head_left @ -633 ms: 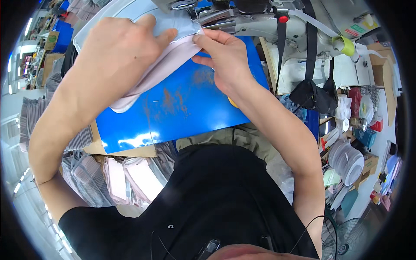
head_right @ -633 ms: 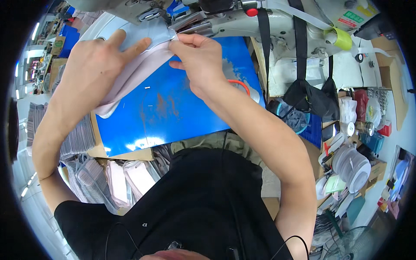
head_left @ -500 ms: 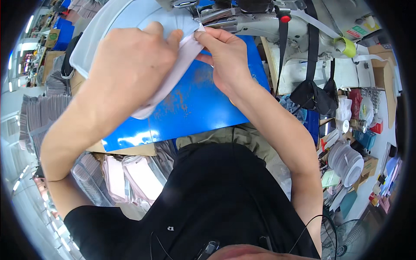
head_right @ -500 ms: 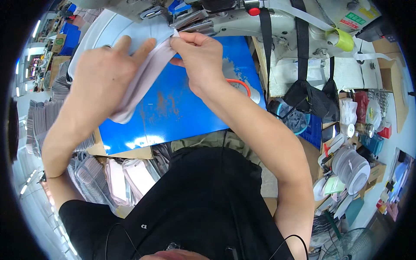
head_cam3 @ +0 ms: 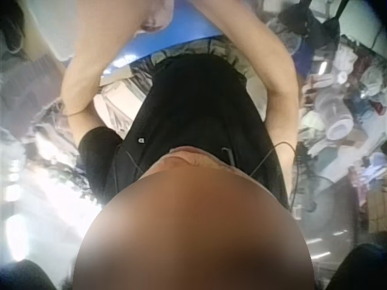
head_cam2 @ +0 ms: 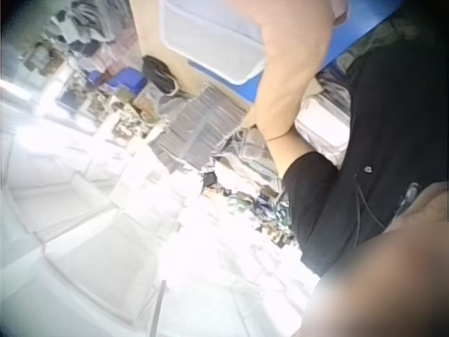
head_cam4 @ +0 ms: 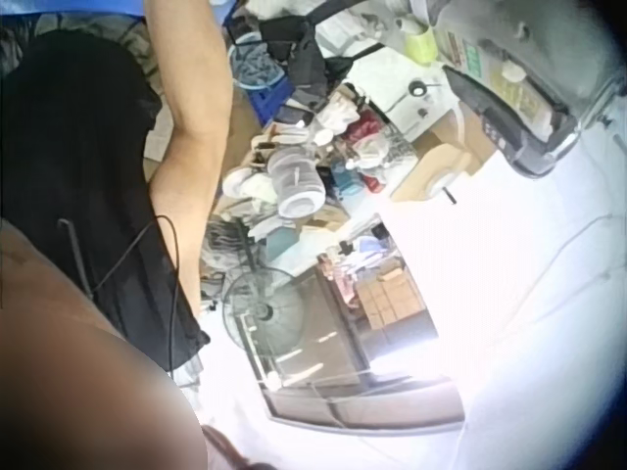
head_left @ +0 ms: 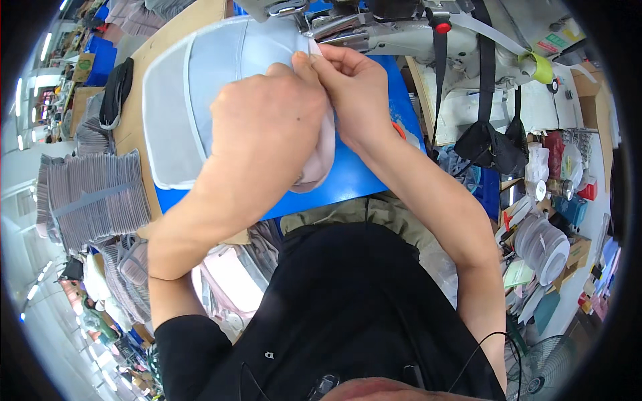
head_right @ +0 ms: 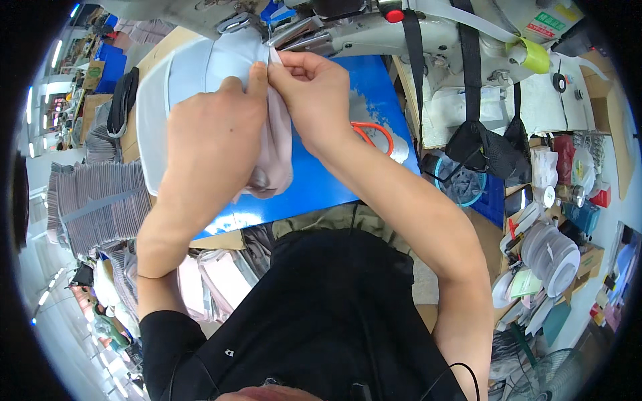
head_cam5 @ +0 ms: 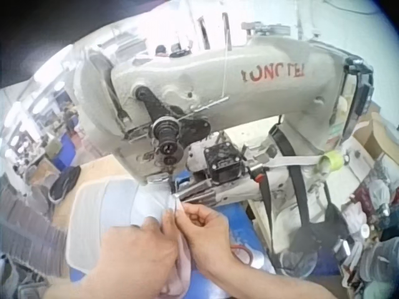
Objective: Sewing fabric and mesh components together using an industrial sewing machine to construct pouches.
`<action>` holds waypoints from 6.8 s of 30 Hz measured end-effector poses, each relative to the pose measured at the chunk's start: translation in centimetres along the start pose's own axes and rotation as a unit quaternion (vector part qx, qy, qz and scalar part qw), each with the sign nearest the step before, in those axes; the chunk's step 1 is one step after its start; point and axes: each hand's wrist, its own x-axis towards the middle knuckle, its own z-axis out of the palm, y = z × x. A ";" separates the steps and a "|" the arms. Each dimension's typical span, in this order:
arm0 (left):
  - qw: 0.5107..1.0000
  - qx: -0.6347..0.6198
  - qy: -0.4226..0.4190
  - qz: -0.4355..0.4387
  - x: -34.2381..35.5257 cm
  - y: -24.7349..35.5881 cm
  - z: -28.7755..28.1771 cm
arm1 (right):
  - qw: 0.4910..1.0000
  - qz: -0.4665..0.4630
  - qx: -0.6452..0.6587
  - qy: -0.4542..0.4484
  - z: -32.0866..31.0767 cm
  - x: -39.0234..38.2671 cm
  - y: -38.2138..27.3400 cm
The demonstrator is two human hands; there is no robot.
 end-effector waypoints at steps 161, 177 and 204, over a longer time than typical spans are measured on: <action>0.992 -0.098 0.059 -0.061 2.4 1.2 3.4 | 0.996 -0.014 -0.034 -0.085 -1.3 0.6 -0.6; 0.719 -0.516 0.245 -0.395 -4.1 -3.3 21.7 | 0.903 -0.201 -0.365 -0.102 -3.1 -2.3 0.8; 0.497 -0.754 0.206 -0.378 -8.7 -8.2 16.3 | 0.986 0.030 0.044 -0.159 -2.3 -0.6 -0.5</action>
